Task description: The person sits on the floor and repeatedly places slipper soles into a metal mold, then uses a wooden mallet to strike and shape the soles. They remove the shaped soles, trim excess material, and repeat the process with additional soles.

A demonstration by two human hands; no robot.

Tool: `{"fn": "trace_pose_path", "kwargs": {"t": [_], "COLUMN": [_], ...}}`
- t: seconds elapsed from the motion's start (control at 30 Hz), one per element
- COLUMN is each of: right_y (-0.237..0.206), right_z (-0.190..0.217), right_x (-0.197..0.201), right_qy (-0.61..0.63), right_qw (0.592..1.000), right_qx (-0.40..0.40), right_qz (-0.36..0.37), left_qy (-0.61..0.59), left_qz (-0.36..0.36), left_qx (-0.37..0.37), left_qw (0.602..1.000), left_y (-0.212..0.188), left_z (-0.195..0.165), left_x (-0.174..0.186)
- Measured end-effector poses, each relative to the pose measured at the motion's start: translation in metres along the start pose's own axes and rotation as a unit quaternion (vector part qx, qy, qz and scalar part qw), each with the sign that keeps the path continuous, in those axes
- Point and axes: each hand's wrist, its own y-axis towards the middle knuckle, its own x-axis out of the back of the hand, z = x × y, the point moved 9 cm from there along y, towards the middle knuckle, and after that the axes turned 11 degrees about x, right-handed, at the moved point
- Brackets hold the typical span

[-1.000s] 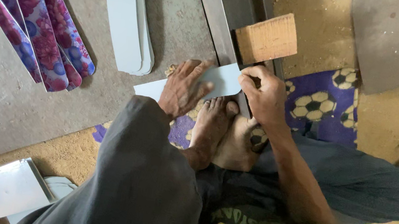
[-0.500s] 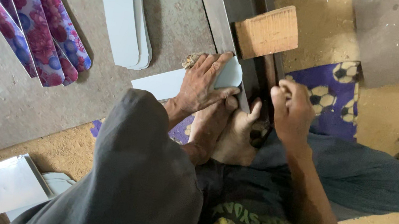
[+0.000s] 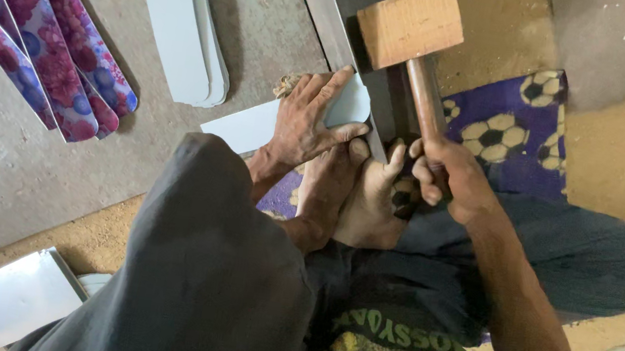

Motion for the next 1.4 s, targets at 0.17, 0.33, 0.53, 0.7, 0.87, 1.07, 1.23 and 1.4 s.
{"fn": "trace_pose_path", "kwargs": {"t": [0.17, 0.33, 0.53, 0.7, 0.87, 1.07, 1.23, 1.4], "right_y": [-0.013, -0.021, -0.043, -0.074, -0.112, -0.093, -0.092, -0.125], "right_z": [0.036, 0.02, 0.03, 0.052, 0.087, 0.081, 0.061, 0.045], "right_x": [-0.015, -0.026, -0.013, 0.005, 0.015, -0.011, 0.0, 0.028], "right_qy": [-0.133, -0.13, -0.171, -0.162, 0.039, -0.28, -0.308, -0.269], "right_qw": [0.978, 0.982, 0.952, 0.926, 0.851, 0.885, 0.894, 0.847], "right_qx": [0.151, 0.126, 0.242, 0.319, 0.498, 0.348, 0.3, 0.438], "right_qz": [-0.062, -0.058, -0.076, -0.12, -0.164, -0.128, -0.127, -0.134], "left_qy": [0.028, 0.014, 0.002, 0.008, 0.016, 0.027, 0.038, 0.024], "left_qz": [-0.008, 0.006, -0.013, -0.007, 0.011, 0.019, 0.013, 0.021], "left_qx": [-0.004, 0.002, -0.016, -0.024, -0.006, -0.004, -0.012, -0.015], "left_qw": [1.0, 1.0, 1.0, 1.0, 1.0, 0.999, 0.999, 0.999], "left_y": [-0.001, -0.001, -0.003, -0.003, -0.003, -0.004, -0.005, -0.006], "left_z": [0.002, 0.005, 0.002, 0.004, 0.006, 0.005, 0.004, 0.006], "left_x": [-0.002, -0.005, -0.002, -0.004, -0.007, -0.007, -0.007, -0.008]}}
